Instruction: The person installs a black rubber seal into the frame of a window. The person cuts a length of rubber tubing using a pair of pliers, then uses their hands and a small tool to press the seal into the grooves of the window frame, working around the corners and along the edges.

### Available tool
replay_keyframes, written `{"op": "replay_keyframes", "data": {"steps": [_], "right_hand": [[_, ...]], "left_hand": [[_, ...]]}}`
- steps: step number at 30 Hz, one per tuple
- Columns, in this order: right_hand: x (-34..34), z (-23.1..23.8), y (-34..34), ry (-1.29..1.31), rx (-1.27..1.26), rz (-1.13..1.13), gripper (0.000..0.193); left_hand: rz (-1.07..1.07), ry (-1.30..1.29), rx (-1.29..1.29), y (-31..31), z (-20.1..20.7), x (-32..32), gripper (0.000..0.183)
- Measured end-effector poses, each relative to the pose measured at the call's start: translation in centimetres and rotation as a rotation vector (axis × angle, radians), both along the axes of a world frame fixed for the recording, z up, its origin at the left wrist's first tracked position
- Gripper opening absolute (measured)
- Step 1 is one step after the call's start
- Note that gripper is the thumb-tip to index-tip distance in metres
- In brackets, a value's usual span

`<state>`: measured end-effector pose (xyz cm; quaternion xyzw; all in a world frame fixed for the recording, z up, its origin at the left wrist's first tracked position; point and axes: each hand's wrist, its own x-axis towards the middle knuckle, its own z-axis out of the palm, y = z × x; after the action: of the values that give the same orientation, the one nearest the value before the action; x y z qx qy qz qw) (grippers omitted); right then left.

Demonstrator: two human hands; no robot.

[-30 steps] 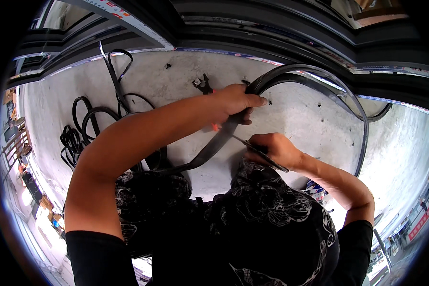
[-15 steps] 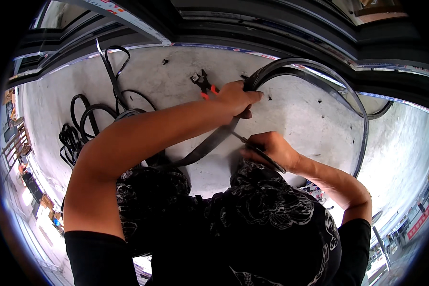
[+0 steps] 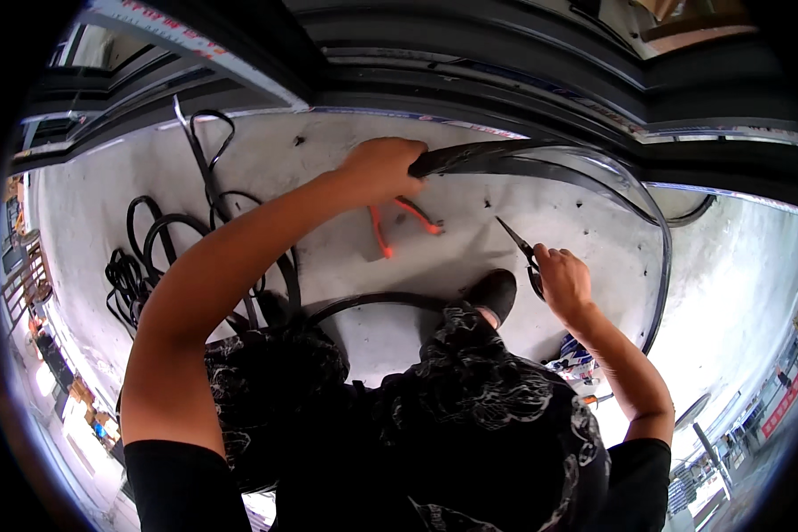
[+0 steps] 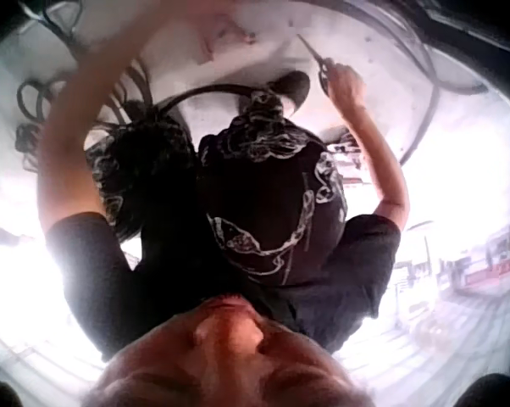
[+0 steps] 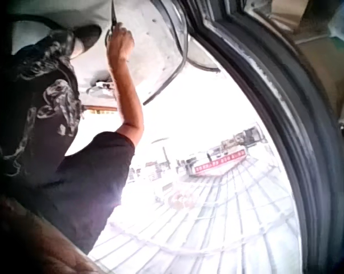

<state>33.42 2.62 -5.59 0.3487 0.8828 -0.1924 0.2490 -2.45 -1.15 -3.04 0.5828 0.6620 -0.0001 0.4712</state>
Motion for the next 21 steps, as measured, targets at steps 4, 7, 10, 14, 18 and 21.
{"op": "replay_keyframes", "data": {"steps": [4, 7, 10, 14, 18, 21], "right_hand": [[2.0, 1.3, -0.2, -0.208, 0.208, 0.194, 0.049], [-3.3, 7.5, 3.0, 0.219, 0.224, 0.126, 0.039], [-7.7, 10.2, 5.8, 0.614, 0.358, 0.143, 0.057], [-8.9, 6.3, 7.2, 0.464, 0.114, 0.171, 0.052], [-7.0, 4.4, 6.4, 0.297, -0.084, 0.078, 0.018], [-0.7, 1.8, 7.0, -0.106, -0.020, -0.104, 0.016]], "left_hand": [[-0.130, 0.203, 0.294, -0.6, 0.1, 0.1, 0.031], [-0.243, 0.294, 0.393, -0.4, 1.2, -0.2, 0.031], [-0.348, 0.332, 0.485, 0.1, 3.4, 1.0, 0.032], [-0.450, 0.324, 0.646, 1.2, 6.0, 2.8, 0.034], [-0.244, 0.392, 0.899, -1.0, 6.2, 4.2, 0.051], [-0.164, 0.352, 0.713, -7.0, 4.2, 4.4, 0.058]]}}
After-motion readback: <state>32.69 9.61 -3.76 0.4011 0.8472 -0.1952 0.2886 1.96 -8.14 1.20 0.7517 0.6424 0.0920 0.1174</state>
